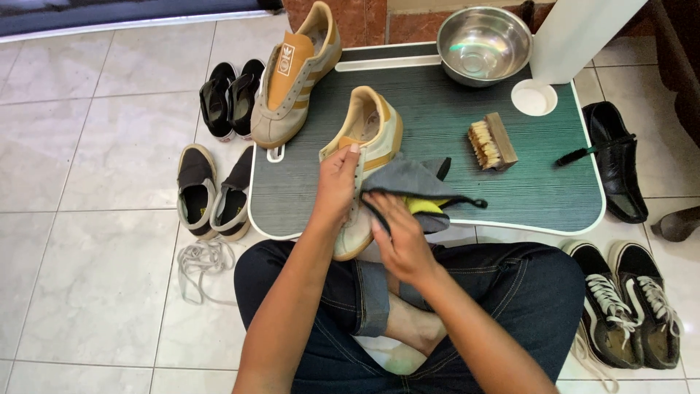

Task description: The person cleans a beige and white sneaker by wiping the exterior with a cloth, brushing the tongue with a small brush, and wiping the interior lining. The shoe is handled one at a time on a small table surrounded by other footwear.

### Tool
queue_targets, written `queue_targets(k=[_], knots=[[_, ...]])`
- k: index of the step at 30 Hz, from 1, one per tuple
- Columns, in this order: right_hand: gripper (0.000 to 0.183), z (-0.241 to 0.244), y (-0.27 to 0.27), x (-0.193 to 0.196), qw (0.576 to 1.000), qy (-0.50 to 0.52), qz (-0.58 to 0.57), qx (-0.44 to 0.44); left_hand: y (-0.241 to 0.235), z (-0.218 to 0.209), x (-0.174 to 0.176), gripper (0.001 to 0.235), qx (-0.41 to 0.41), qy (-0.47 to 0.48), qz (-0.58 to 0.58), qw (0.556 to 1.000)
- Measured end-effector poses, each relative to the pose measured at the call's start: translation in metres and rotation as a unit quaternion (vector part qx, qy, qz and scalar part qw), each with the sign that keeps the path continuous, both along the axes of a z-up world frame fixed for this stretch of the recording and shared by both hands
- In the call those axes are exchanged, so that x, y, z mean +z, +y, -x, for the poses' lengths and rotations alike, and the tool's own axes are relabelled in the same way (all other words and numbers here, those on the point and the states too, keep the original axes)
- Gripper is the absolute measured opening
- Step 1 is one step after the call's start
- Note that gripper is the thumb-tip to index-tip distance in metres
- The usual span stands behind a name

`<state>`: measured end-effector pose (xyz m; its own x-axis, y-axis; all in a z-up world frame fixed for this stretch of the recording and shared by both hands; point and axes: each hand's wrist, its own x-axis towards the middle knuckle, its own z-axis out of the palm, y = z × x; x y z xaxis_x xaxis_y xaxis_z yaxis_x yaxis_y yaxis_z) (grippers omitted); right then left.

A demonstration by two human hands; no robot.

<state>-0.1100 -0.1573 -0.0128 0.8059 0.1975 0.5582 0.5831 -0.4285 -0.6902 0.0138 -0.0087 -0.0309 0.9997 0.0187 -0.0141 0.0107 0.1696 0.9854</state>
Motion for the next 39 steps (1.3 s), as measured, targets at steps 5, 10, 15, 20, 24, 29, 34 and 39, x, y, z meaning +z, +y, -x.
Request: queue_targets(k=[5,10,15,20,24,29,34,39], knots=[[0.046,0.048,0.006,-0.002,0.998,0.012,0.069,0.003,-0.018,0.023,0.034,0.036,-0.024,-0.043,-0.079,0.996],[0.049,0.079,0.012,-0.001,0.993,0.015,0.115,0.021,-0.03,0.031,0.024,0.042,-0.018,-0.053,-0.102,0.993],[0.045,0.093,-0.005,-0.032,0.981,0.15,-0.082,0.092,-0.041,0.044,0.049,0.044,0.027,-0.035,-0.234,0.971],[0.035,0.088,-0.038,-0.085,0.791,0.296,-0.535,-0.017,-0.05,0.03,0.053,0.042,0.063,-0.024,-0.218,0.974],[0.048,0.085,-0.061,-0.032,0.718,0.245,-0.652,0.0,-0.049,0.033,0.073,0.052,-0.018,0.046,-0.216,0.975],[0.049,0.079,-0.089,-0.034,0.721,0.208,-0.66,-0.029,-0.043,0.076,0.11,0.06,-0.047,-0.09,-0.338,0.936],[0.045,0.063,-0.11,-0.018,0.748,0.2,-0.63,-0.06,-0.017,0.066,0.095,0.042,0.036,-0.304,-0.49,0.816],[0.047,0.008,-0.14,0.0,0.866,0.114,-0.485,-0.046,0.01,0.043,0.084,0.041,-0.046,-0.205,-0.522,0.827]])
